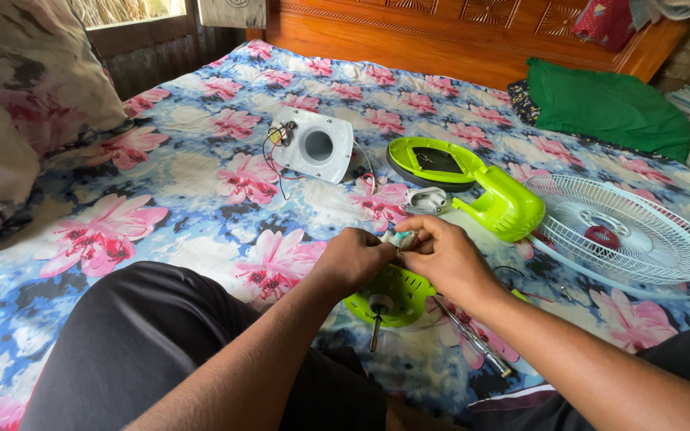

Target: The person sits on a bed and works on a small portable fan, using a screwdriver to unscrew and separate the white motor housing from the green base, handling the motor, wires and plastic parts, then fitting the green housing back over the assembly and pressing it into place.

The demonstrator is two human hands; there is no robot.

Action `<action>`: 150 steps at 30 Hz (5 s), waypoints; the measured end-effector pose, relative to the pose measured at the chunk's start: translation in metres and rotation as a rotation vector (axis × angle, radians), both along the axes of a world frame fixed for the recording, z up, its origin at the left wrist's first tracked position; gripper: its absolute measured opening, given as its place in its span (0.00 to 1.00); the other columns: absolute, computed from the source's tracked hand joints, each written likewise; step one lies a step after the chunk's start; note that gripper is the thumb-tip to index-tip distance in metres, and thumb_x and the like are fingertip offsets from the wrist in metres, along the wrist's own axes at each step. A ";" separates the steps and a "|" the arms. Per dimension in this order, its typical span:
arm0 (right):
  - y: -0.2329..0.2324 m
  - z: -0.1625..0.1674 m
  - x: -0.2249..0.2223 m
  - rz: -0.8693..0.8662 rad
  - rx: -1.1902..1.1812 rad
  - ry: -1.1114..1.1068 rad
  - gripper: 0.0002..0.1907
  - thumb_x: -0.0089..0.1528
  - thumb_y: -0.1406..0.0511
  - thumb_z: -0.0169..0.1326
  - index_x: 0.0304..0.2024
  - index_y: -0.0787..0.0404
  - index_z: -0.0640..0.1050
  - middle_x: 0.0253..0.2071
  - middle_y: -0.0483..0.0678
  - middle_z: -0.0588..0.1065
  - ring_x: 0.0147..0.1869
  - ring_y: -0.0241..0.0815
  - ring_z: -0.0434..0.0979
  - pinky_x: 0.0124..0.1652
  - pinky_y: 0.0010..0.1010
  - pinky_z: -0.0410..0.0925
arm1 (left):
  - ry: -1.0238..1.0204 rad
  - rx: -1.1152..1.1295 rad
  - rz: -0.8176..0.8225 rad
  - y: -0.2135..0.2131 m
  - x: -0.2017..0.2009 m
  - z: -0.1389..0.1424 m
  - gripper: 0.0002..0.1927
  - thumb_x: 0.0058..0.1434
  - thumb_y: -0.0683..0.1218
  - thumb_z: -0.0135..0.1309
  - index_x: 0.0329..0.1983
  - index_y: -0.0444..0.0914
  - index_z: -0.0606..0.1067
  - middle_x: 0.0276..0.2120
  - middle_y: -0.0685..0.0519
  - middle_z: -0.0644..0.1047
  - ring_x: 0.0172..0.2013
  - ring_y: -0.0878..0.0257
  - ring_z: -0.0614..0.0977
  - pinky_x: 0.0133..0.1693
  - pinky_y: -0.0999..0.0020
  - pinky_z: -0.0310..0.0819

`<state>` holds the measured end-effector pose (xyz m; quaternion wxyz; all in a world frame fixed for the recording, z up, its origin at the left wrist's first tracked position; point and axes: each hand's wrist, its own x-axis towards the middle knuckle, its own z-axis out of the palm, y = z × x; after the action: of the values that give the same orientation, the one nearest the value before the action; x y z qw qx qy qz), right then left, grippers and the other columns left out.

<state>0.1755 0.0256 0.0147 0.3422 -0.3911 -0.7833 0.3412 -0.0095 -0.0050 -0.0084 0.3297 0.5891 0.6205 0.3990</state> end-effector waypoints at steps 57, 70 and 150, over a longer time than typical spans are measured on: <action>-0.009 0.009 0.002 -0.069 0.038 -0.283 0.09 0.57 0.67 0.60 0.40 0.62 0.81 0.31 0.48 0.83 0.36 0.35 0.82 0.39 0.29 0.72 | 0.022 -0.077 0.086 0.014 0.002 -0.012 0.19 0.46 0.53 0.64 0.37 0.36 0.84 0.32 0.44 0.84 0.35 0.55 0.87 0.42 0.63 0.80; -0.011 0.013 0.000 0.007 0.018 -0.182 0.08 0.58 0.67 0.58 0.39 0.64 0.81 0.35 0.47 0.84 0.39 0.35 0.84 0.41 0.28 0.74 | -0.125 -0.116 0.071 0.012 0.002 -0.009 0.17 0.48 0.49 0.65 0.38 0.35 0.83 0.30 0.48 0.83 0.31 0.60 0.85 0.36 0.65 0.80; 0.216 -0.009 0.015 -0.282 0.017 -0.722 0.47 0.53 0.61 0.55 0.74 0.53 0.57 0.62 0.55 0.71 0.45 0.62 0.85 0.43 0.52 0.78 | -0.085 -0.240 0.053 0.041 0.003 -0.015 0.23 0.45 0.52 0.64 0.38 0.30 0.82 0.32 0.44 0.84 0.32 0.55 0.86 0.37 0.61 0.80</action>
<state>0.1903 0.2413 0.0057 0.0914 -0.5871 -0.7946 0.1247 -0.0063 0.0358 -0.0235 0.4131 0.5112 0.6647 0.3553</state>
